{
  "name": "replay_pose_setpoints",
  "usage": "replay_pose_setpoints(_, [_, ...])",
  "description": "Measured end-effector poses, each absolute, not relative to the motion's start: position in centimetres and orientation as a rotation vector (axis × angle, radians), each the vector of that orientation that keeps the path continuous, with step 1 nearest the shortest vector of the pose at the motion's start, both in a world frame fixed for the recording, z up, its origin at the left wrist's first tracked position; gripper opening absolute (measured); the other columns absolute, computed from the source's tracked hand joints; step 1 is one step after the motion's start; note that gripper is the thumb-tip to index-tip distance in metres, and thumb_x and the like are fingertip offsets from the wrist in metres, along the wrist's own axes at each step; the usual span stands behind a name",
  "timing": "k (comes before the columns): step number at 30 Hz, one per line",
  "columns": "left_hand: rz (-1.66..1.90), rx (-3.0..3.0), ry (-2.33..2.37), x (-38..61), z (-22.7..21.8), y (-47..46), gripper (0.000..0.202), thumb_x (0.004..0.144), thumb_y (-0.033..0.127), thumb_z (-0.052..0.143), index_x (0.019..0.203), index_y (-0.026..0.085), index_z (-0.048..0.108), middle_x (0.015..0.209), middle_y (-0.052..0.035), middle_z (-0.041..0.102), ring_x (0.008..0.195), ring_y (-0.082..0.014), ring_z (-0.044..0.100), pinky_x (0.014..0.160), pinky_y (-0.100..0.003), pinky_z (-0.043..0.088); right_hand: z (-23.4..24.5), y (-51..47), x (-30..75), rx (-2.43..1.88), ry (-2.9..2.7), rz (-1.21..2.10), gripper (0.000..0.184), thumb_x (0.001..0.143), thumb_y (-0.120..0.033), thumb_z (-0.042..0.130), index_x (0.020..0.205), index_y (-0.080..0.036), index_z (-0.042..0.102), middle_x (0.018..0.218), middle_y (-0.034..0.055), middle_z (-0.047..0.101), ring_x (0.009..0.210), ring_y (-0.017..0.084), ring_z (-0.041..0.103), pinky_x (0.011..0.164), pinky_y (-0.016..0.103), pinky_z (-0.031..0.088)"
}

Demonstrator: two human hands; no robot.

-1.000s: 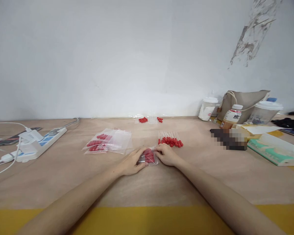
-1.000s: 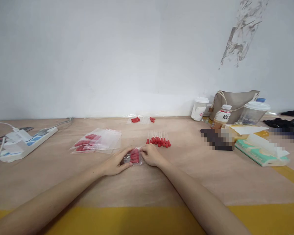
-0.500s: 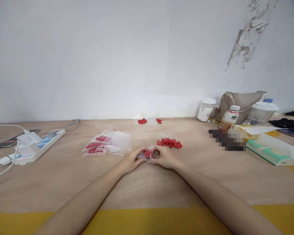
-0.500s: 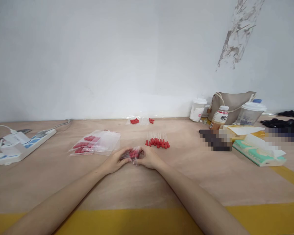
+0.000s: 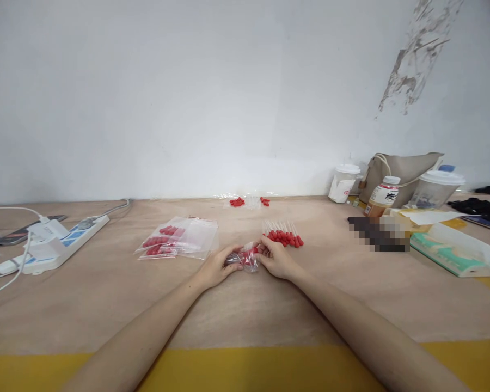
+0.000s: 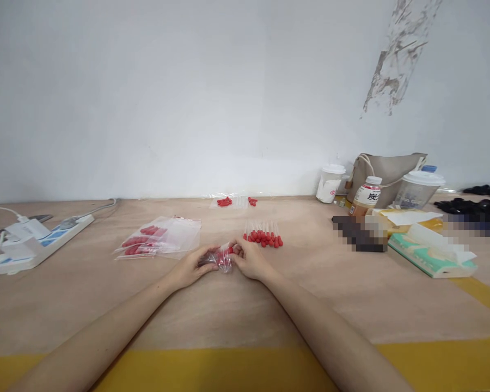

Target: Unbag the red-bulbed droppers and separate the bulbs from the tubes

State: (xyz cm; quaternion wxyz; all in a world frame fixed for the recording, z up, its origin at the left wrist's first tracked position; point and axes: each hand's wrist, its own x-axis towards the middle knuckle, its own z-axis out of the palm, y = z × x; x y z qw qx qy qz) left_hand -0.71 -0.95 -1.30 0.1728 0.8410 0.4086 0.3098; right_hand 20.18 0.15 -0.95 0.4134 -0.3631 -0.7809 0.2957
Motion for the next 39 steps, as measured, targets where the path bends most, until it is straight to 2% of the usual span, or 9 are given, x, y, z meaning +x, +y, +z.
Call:
replay_pose_setpoints(3, [0.871,2.39,1.177,-0.8,-1.1,-1.0,0.045,0.076,0.037,0.057,0.117,0.022,0.046,0.115,-0.0032,0.055,0.105,-0.0183,0.052,0.09,-0.031,0.041,-0.9,0.5,21.1,-0.921,-1.913,0.796,0.017,0.073,-0.029,0.057,0.085,-0.019,0.052,0.071,-0.0015,0.052,0.063,0.01,0.048,0.059,0.024,0.04])
replay_pose_setpoints(7, [0.877,2.402,1.185,-0.8,-1.0,-1.0,0.044,0.076,0.037,0.057,0.116,0.022,0.046,0.114,-0.0036,0.056,0.104,-0.019,0.052,0.089,-0.032,0.041,-1.4,0.7,21.2,-0.871,-1.901,0.909,0.019,0.07,-0.032,0.061,0.081,-0.018,0.053,0.07,-0.0019,0.053,0.064,0.01,0.048,0.062,0.024,0.041])
replay_pose_setpoints(12, [0.888,2.405,1.178,-0.9,-1.2,-1.0,0.044,0.076,0.037,0.057,0.115,0.022,0.047,0.114,-0.0039,0.056,0.104,-0.0187,0.052,0.09,-0.032,0.041,-1.7,1.0,20.7,-0.827,-1.634,1.217,0.03,0.063,-0.036,0.067,0.082,-0.018,0.051,0.068,-0.0023,0.056,0.059,0.01,0.053,0.055,0.023,0.044])
replay_pose_setpoints(17, [0.878,2.398,1.17,-1.3,-1.1,-1.1,0.043,0.076,0.037,0.056,0.115,0.022,0.047,0.115,-0.0044,0.055,0.104,-0.0185,0.052,0.09,-0.032,0.041,0.3,2.1,24.1,-0.857,-1.453,1.298,0.033,0.058,-0.036,0.071,0.077,-0.017,0.053,0.075,0.0011,0.064,0.067,0.012,0.06,0.062,0.025,0.047])
replay_pose_setpoints(19, [0.869,2.399,1.17,-1.4,-0.9,-1.2,0.042,0.076,0.036,0.056,0.114,0.022,0.048,0.114,-0.0044,0.055,0.103,-0.0186,0.052,0.09,-0.032,0.041,1.3,2.6,26.5,-0.886,-1.389,1.214,0.034,0.059,-0.038,0.07,0.08,-0.018,0.053,0.074,0.0017,0.065,0.065,0.013,0.061,0.062,0.027,0.048])
replay_pose_setpoints(24, [0.857,2.403,1.183,-1.6,-0.8,-1.3,0.041,0.076,0.037,0.057,0.113,0.022,0.05,0.112,-0.004,0.056,0.1,-0.0188,0.054,0.087,-0.031,0.043,1.9,3.8,30.9,-0.96,-1.285,0.637,0.033,0.058,-0.037,0.07,0.079,-0.018,0.054,0.079,0.0047,0.066,0.072,0.015,0.061,0.07,0.031,0.049])
replay_pose_setpoints(29, [0.833,2.39,1.194,-1.6,-0.7,-1.3,0.04,0.076,0.037,0.056,0.112,0.022,0.05,0.113,-0.0046,0.056,0.101,-0.0194,0.053,0.087,-0.032,0.043,-0.1,4.3,31.3,-1.141,-1.55,0.188,0.017,0.07,-0.032,0.058,0.08,-0.018,0.058,0.081,0.0051,0.065,0.072,0.016,0.06,0.07,0.031,0.048])
replay_pose_setpoints(32, [0.824,2.38,1.21,-1.6,-0.7,-1.4,0.04,0.076,0.037,0.056,0.113,0.022,0.049,0.115,-0.0045,0.055,0.103,-0.0196,0.052,0.088,-0.032,0.042,-0.9,4.2,30.9,-1.212,-1.683,0.048,0.013,0.073,-0.026,0.051,0.081,-0.019,0.059,0.081,0.0038,0.065,0.071,0.015,0.059,0.066,0.029,0.047])
replay_pose_setpoints(39, [0.843,2.348,1.189,-1.6,-0.6,-1.6,0.054,0.076,0.035,0.057,0.124,0.023,0.037,0.113,-0.0056,0.055,0.103,-0.0197,0.051,0.089,-0.034,0.041,-1.3,4.4,31.1,-1.28,-1.892,0.032,0.022,0.071,-0.018,0.047,0.086,-0.02,0.063,0.083,0.0039,0.066,0.075,0.017,0.06,0.069,0.029,0.046])
